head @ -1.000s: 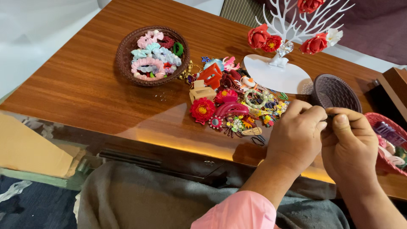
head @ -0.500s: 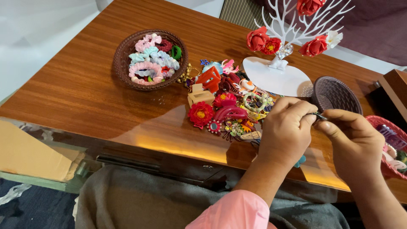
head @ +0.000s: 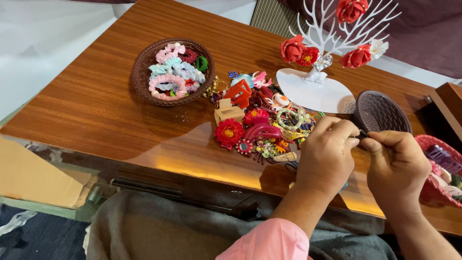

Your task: The person sorts a pile of hair accessories on a wooden table, placing scrunchies into a wicker basket and hanging flower-shaped scrunchies onto the branches of a white decorative tree stand, moving items one at a time by hand.

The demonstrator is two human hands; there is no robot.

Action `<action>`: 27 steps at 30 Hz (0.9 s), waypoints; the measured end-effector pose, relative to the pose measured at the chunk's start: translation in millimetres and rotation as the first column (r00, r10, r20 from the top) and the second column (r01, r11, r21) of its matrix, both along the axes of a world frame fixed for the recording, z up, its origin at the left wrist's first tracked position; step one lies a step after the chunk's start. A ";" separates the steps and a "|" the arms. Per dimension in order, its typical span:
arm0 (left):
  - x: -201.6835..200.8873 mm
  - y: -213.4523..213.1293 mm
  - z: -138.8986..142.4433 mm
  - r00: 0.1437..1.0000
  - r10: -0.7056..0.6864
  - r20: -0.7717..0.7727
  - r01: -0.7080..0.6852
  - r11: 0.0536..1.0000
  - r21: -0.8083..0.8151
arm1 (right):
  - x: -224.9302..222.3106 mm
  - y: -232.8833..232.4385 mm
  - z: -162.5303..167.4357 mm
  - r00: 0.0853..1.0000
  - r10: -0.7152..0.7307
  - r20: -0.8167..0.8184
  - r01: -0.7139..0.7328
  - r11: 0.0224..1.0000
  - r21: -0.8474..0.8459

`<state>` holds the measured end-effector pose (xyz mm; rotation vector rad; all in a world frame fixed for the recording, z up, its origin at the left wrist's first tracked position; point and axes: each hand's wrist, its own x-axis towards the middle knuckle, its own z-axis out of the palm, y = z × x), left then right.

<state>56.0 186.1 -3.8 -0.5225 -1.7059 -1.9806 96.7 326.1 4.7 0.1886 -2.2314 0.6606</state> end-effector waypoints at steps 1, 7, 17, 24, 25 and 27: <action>0.8 -0.6 0.8 1.000 0.001 -0.030 -0.002 1.000 -0.016 | 0.4 -1.1 0.5 1.000 0.003 -0.011 -0.004 1.000 -0.014; 5.3 -4.6 2.8 0.991 -0.002 -0.135 -0.009 0.997 -0.076 | 5.3 -3.7 1.3 0.996 -0.058 -0.068 0.060 0.998 0.028; 8.0 -0.5 3.6 0.984 0.004 -0.180 -0.012 0.999 -0.041 | 4.0 2.4 -1.5 0.995 0.031 -0.098 -0.037 0.998 -0.056; 7.1 4.8 2.7 0.988 0.032 -0.151 -0.020 0.997 0.080 | 8.2 -7.3 -2.3 0.994 0.108 -0.018 -0.108 0.934 -0.342; 6.5 4.9 2.1 0.989 0.033 -0.145 -0.021 0.996 0.084 | 8.9 -9.2 -1.7 0.988 0.153 -0.014 -0.146 0.910 -0.388; 3.2 3.9 0.3 0.990 0.025 -0.138 -0.012 0.996 0.094 | 10.3 -8.5 5.9 0.946 0.323 0.031 -0.226 0.723 -0.653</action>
